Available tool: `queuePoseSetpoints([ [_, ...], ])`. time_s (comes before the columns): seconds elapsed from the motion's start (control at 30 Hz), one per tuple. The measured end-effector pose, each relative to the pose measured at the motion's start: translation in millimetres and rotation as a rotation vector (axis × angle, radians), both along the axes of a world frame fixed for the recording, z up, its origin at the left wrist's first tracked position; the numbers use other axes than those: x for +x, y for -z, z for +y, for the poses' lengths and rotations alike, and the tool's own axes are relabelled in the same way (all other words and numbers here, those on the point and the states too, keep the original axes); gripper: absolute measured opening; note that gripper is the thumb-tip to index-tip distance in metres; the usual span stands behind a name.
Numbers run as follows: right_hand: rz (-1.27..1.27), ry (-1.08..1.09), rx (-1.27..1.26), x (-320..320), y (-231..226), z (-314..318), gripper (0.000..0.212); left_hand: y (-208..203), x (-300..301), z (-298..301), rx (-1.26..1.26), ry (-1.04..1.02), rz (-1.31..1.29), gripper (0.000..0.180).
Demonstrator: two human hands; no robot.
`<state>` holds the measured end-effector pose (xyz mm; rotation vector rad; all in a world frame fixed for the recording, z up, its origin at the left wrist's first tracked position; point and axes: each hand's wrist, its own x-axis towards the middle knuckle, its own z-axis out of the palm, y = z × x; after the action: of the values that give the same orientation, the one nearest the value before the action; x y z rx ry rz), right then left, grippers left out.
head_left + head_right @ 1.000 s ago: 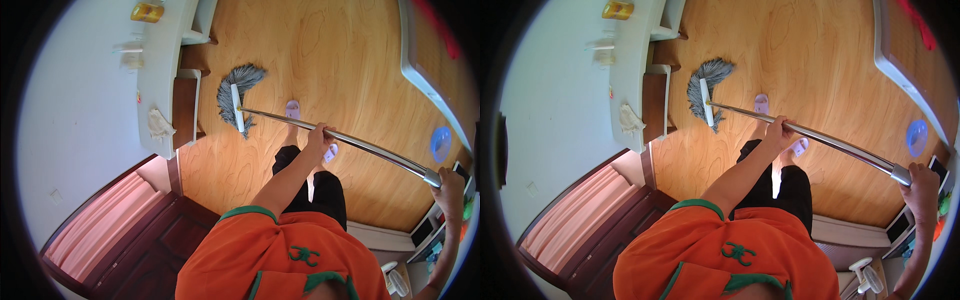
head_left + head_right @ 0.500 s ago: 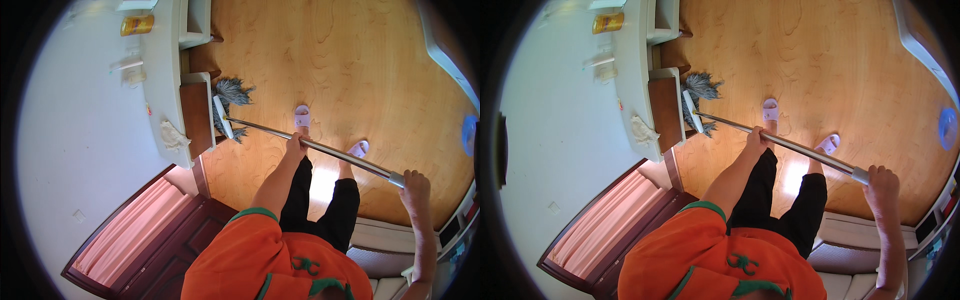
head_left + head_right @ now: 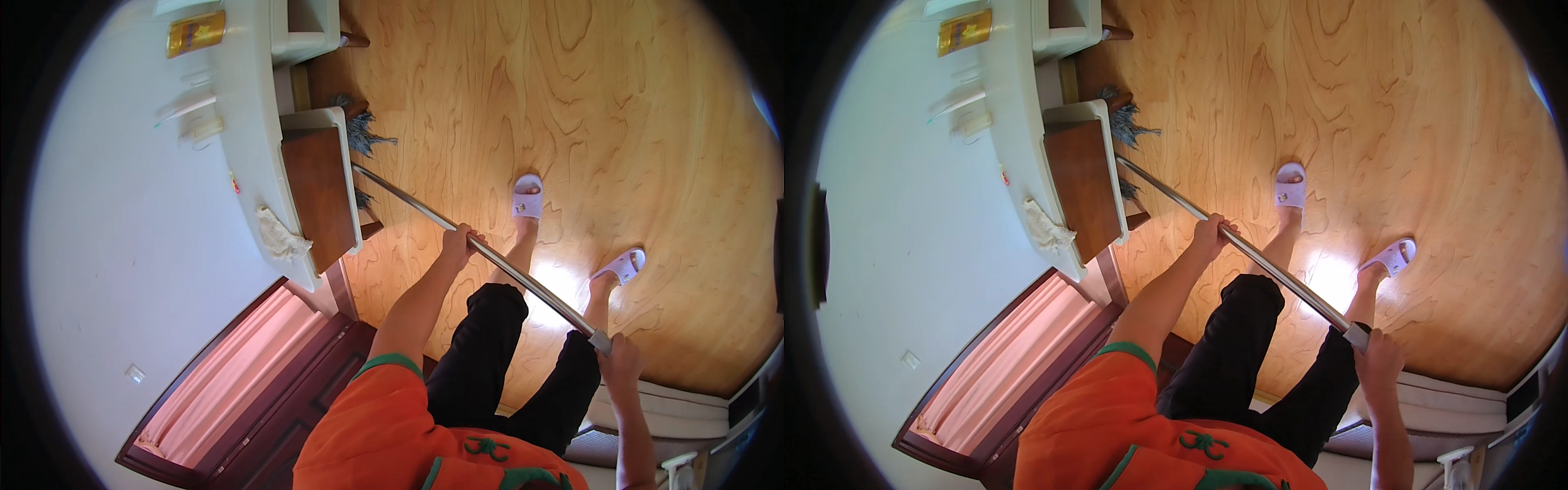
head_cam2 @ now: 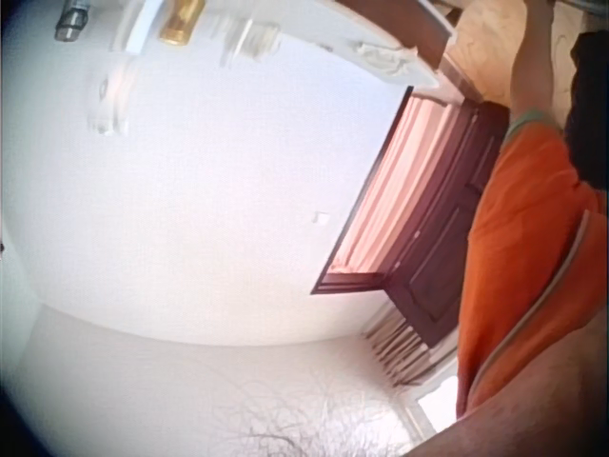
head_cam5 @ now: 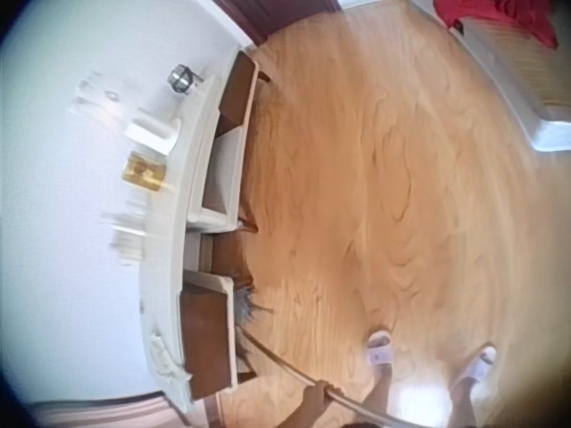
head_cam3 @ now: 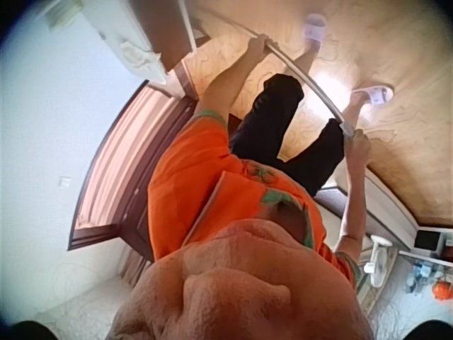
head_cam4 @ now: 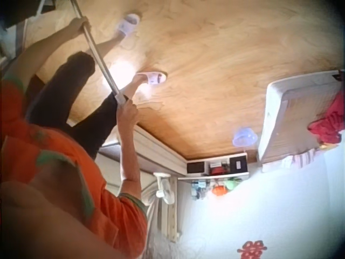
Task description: The person picks up balloons from the floor, places them on a desk, and then mops the floor around furniture and a bed using a flat mop.
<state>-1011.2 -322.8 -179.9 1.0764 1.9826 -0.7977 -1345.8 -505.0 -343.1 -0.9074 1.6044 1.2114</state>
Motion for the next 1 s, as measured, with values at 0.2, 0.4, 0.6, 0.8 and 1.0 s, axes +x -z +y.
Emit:
queuePoseSetpoints([
  [0.2, -0.032, 0.204, -0.051, 4, 30, -65, 0.03, 20, -26, 5, -0.055, 0.18, 0.021, 0.01],
  [0.4, 0.013, 0.181, -0.152, 13, 89, -97, 0.027, 59, -23, -7, -0.146, 0.131, 0.147, 0.018],
  [0.6, 0.141, 0.118, -0.056, 56, 153, -46, 0.017, 114, 15, 16, -0.144, 0.046, 0.225, 0.022],
  [0.8, 0.012, -0.01, -0.015, 167, 147, -45, 0.017, 92, 122, 30, -0.372, 0.269, 0.193, 0.022],
  [1.0, 0.041, -0.008, -0.039, 97, 164, -61, 0.02, 127, 55, 6, -0.387, 0.076, 0.203, 0.017],
])
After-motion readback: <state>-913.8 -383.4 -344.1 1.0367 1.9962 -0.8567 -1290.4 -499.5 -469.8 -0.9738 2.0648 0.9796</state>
